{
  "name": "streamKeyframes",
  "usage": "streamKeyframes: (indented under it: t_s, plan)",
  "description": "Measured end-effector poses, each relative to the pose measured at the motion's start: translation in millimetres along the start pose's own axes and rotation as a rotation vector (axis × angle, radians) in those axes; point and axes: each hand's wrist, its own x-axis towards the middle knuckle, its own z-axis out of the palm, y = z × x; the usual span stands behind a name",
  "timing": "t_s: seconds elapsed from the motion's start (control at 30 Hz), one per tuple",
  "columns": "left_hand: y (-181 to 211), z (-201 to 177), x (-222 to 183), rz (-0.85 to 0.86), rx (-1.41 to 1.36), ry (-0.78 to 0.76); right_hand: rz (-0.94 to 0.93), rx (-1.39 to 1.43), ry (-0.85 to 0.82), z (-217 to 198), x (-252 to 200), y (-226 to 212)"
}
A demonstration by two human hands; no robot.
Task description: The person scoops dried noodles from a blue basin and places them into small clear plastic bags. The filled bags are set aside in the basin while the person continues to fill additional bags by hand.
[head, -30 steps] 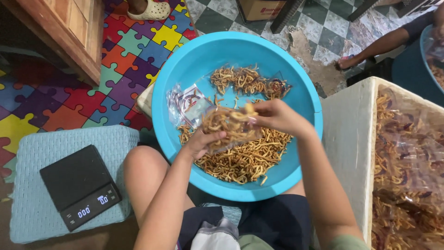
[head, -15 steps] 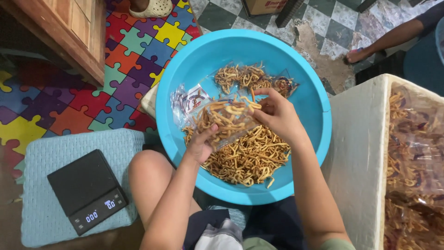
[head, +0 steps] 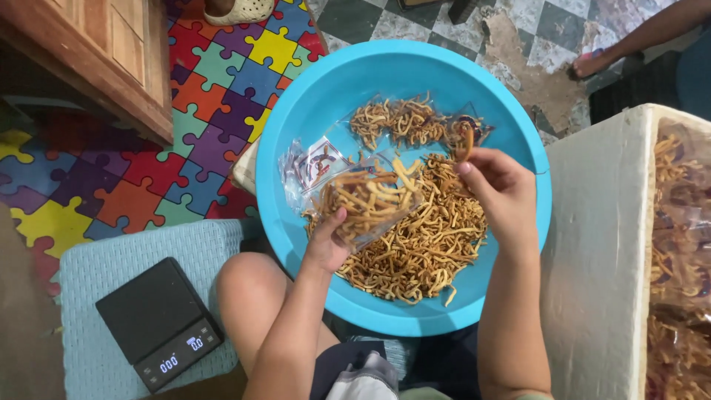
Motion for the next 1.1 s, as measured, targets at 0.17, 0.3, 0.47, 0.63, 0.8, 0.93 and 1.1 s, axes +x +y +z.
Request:
streamKeyframes:
  t_s: [0.17,0.3,0.47,0.63,0.8,0.93,1.1]
  plan:
    - [3.3,-2.4,4.4,-0.01,0.027,-0.003,-0.146,-0.36,-0.062,-8.5,2.0,0.2]
    - [0.3,-5.8,6.8,-0.064,0.046,-0.047,-0.117,-0.274,-0.163,7.4,6.5,-1.5]
    - [10.3,16.7,4.5,-0.075,0.047,-0.064,-0.057,-0.163,-0.194,12.4,12.1,0.8]
    - [22.2,42.5,-0.7,-0.053,0.019,-0.03,-0.192,-0.173,-0.075,-21.4,5.5,3.4]
    - [15.7,34.9,-1.7,-0.094,-0.036,0.082,-0.147,-0.062,-0.414,-4.3,-12.6,-6.8]
    - [1.3,13.7,8.2,-0.012,0.153,0.194,-0.075,-0.168,-0.426,45.4,-35.9,-4.9]
    - [5.7,42.2,-3.2,0.059,0.36,0.346,-0.075,-0.375,-0.27,56.4,-31.0,56.8]
